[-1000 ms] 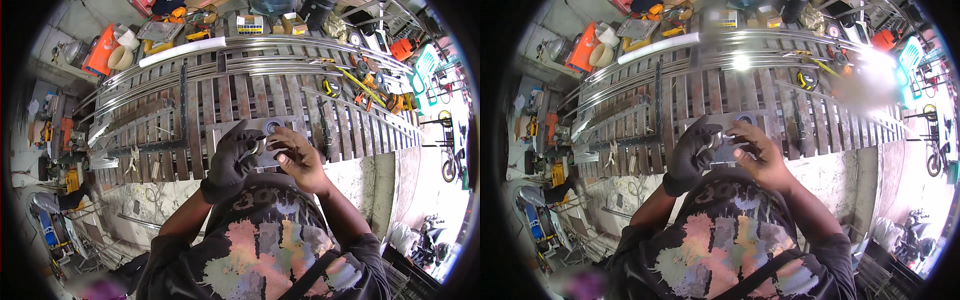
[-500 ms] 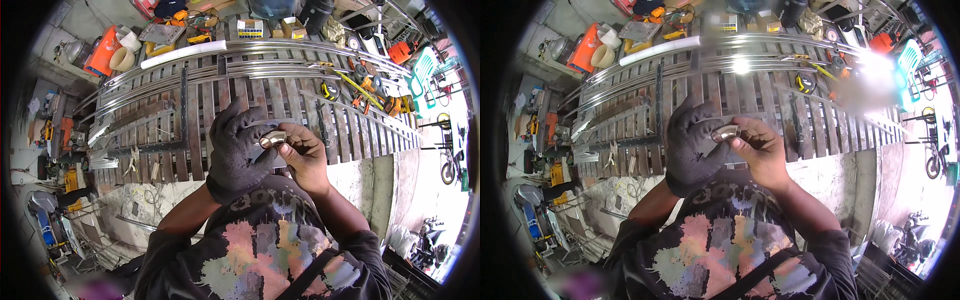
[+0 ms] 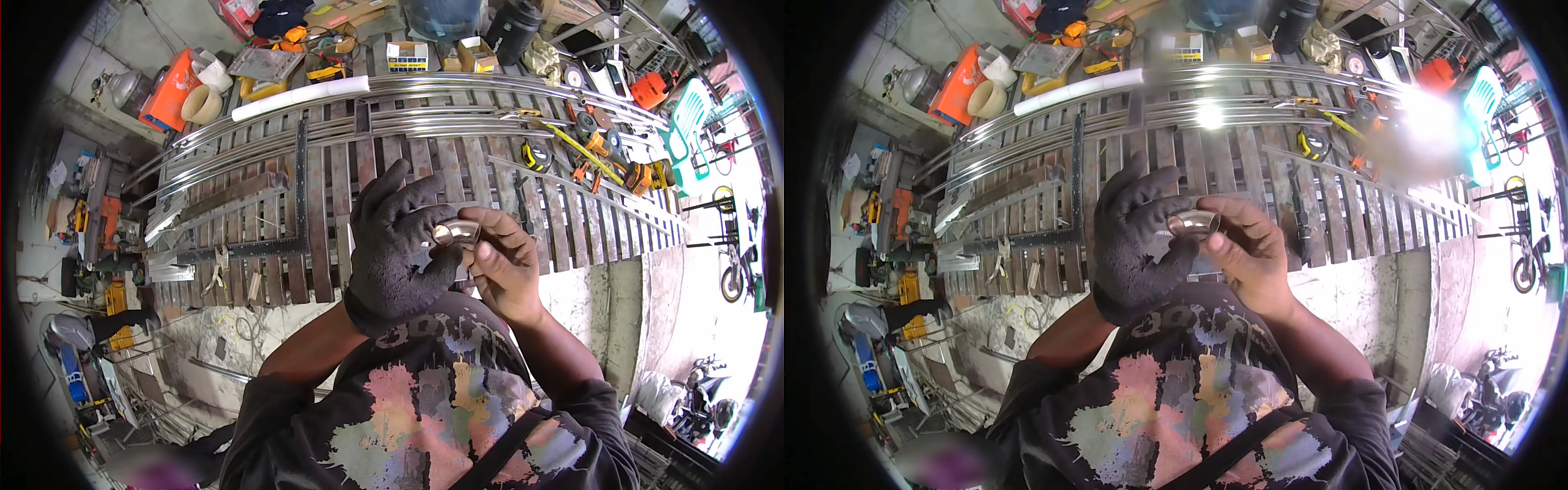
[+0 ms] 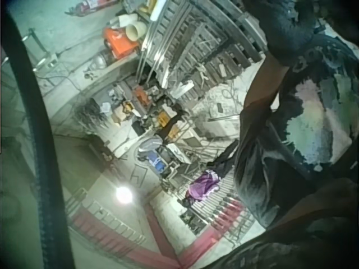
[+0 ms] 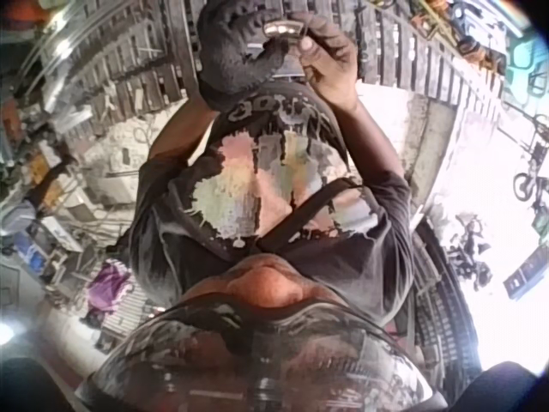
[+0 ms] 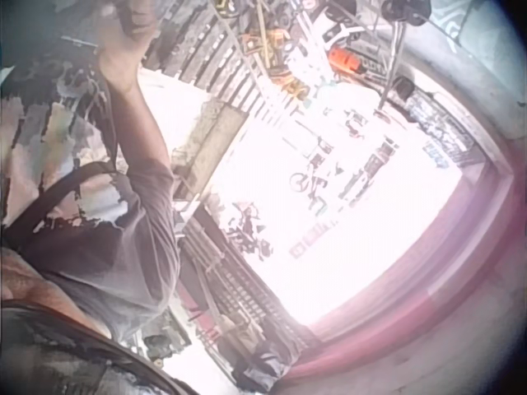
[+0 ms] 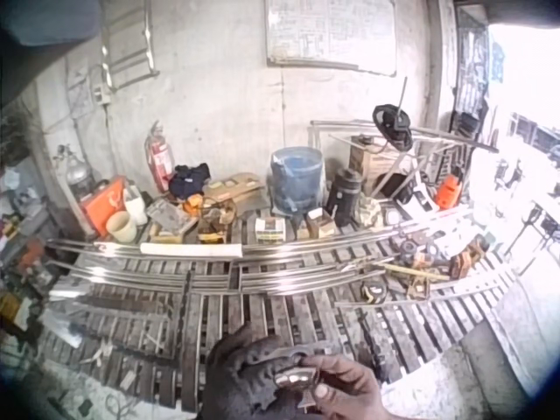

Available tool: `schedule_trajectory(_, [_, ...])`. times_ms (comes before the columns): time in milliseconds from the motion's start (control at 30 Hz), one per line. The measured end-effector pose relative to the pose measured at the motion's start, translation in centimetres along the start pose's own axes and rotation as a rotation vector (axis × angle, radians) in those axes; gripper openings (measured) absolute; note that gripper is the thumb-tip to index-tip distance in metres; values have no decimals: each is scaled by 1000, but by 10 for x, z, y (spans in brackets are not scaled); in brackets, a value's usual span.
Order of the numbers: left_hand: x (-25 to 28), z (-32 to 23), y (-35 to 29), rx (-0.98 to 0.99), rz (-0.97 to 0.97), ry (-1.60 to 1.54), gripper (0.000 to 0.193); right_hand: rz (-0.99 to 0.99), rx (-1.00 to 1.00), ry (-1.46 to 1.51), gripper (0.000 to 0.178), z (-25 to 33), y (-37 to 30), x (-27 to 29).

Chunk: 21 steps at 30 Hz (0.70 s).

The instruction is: Inspecting and organizing metal strips and components in a fabrication shop.

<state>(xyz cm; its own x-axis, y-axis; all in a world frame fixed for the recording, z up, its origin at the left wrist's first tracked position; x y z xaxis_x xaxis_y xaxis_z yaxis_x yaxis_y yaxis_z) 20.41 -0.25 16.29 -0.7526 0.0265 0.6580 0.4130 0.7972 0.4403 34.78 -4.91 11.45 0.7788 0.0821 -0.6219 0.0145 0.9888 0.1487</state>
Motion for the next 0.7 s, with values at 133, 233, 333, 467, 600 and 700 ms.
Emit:
schedule_trajectory(133, [-6,-5,1,-174,7,65,43,-148,-144,219,37,-10,4,-1])
schedule_trajectory(233, [-4,-13,8,-107,36,-23,48,-157,-294,288,38,-26,2,15])
schedule_trajectory(333, [3,0,1,-119,9,-99,58,-165,-339,373,38,-29,2,23])
schedule_trajectory(467, [0,24,-11,-80,28,-178,55,-251,-325,460,42,-33,-15,42])
schedule_trajectory(600, [-18,44,-20,-27,123,-248,48,-416,-253,-76,34,-21,-38,61])
schedule_trajectory(700, [-35,49,-29,-2,258,-338,46,-506,-164,-253,30,-19,-54,79])
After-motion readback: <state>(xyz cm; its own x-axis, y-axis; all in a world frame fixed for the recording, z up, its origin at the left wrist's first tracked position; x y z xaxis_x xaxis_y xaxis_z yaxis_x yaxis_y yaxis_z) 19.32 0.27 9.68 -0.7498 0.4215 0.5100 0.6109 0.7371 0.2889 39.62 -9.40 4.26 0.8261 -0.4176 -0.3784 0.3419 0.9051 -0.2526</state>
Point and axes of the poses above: each hand's wrist, its own y-axis towards the middle knuckle, its own x-axis out of the back of the hand, z = x × y, the point moved 6 cm from there along y, towards the middle knuckle, and after that the axes turned 6 degrees about x, right-handed, at the moved point
